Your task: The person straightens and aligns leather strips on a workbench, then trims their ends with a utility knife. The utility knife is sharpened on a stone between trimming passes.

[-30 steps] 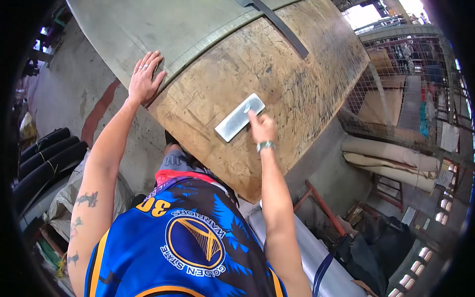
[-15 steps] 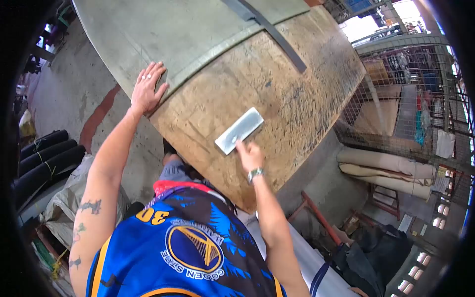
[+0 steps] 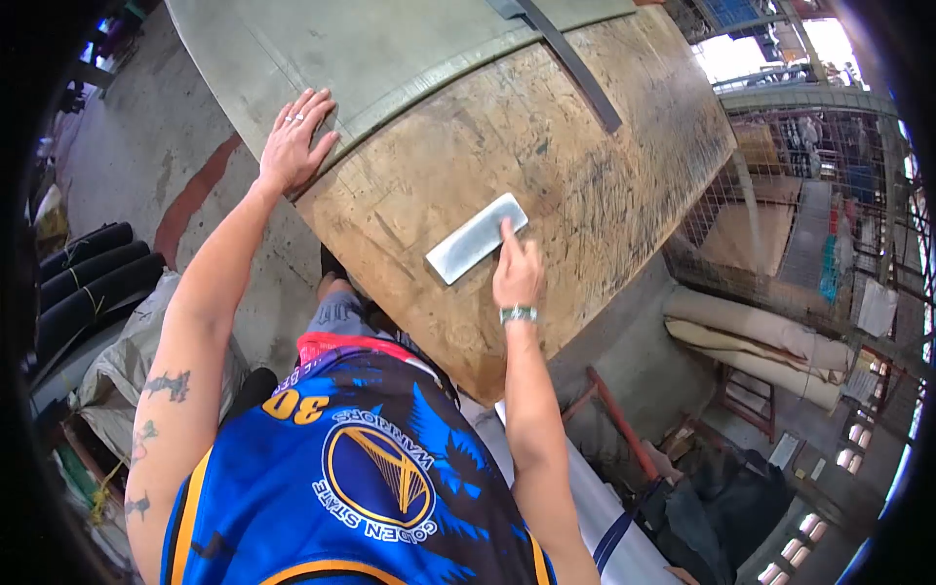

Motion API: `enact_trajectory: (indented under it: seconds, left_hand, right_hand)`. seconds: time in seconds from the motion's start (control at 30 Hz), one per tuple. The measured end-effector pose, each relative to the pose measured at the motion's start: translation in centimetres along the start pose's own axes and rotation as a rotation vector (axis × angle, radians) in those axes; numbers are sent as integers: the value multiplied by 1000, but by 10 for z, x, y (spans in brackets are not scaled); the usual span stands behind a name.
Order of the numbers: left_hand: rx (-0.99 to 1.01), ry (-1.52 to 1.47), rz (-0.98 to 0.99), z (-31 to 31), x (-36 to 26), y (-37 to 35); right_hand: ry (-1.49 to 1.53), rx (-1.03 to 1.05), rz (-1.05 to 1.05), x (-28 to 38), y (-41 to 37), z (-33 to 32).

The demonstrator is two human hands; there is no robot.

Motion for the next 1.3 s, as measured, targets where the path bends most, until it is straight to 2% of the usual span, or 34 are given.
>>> enact_trajectory:
  seconds: [0.07, 0.1, 0.13, 0.2, 0.27, 0.3, 0.4, 0.43, 0.53, 0.57, 0.67, 0.7, 0.83, 0.93, 0.97, 1.1, 1.23, 1.3]
  left_hand:
    - [1, 11, 5, 0, -1, 2]
    - [2, 16, 3, 4, 1, 2]
    - [2, 19, -8, 5, 3, 2]
    - [3, 36, -15, 2, 2, 2]
    - [22, 41, -10, 1, -3, 1]
    - [21, 33, -11, 1, -2, 1]
    - [5, 22, -1, 2, -1, 2]
    - [22, 15, -18, 3, 0, 2]
    - [13, 27, 4, 1, -2, 1]
    - [23, 33, -7, 0, -4, 0]
    - [28, 46, -16, 3, -1, 2]
    - [29, 42, -24, 3, 0, 2]
    - [20, 43, 1, 2, -1, 1]
    - [12, 34, -4, 6, 4, 2]
    - [15, 25, -15, 4, 2, 1]
    - [11, 34, 8, 0, -3, 1]
    - [0, 14, -3, 3, 1, 2]
    - [11, 10, -6, 3, 1, -2]
  right_hand:
    - [65, -79, -17, 0, 13, -7]
    - [-14, -18, -112, 9, 0, 0]
    - [-33, 90, -109, 18, -18, 4]
    - [-68, 77, -152, 20, -23, -6]
    - [-90, -2, 0, -5, 5, -10]
    - [1, -153, -27, -3, 17, -21]
    - [-56, 85, -70, 22, -16, -5]
    - [36, 115, -77, 20, -24, -4]
    - [-44, -55, 30, -7, 12, -20]
    - [-27, -179, 11, -12, 17, -19]
    - [-64, 15, -128, 26, -23, -11]
    - [-37, 134, -74, 25, -30, -7]
    - [-67, -140, -5, 1, 14, -21]
    - [-75, -40, -140, 35, -32, -10]
    - [-96, 107, -89, 32, -33, -9]
    - [-72, -132, 7, -1, 11, -21]
    - [-63, 64, -75, 29, -29, -9]
    - [-248, -43, -81, 20, 2, -22]
Point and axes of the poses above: each hand's wrist, its own y-axis towards the middle knuckle, its own z-axis out of the palm, x = y × z, the point moved 9 cm from there along y, towards the middle knuckle, and after that the axes turned 8 degrees about -y, right-handed, at the moved point
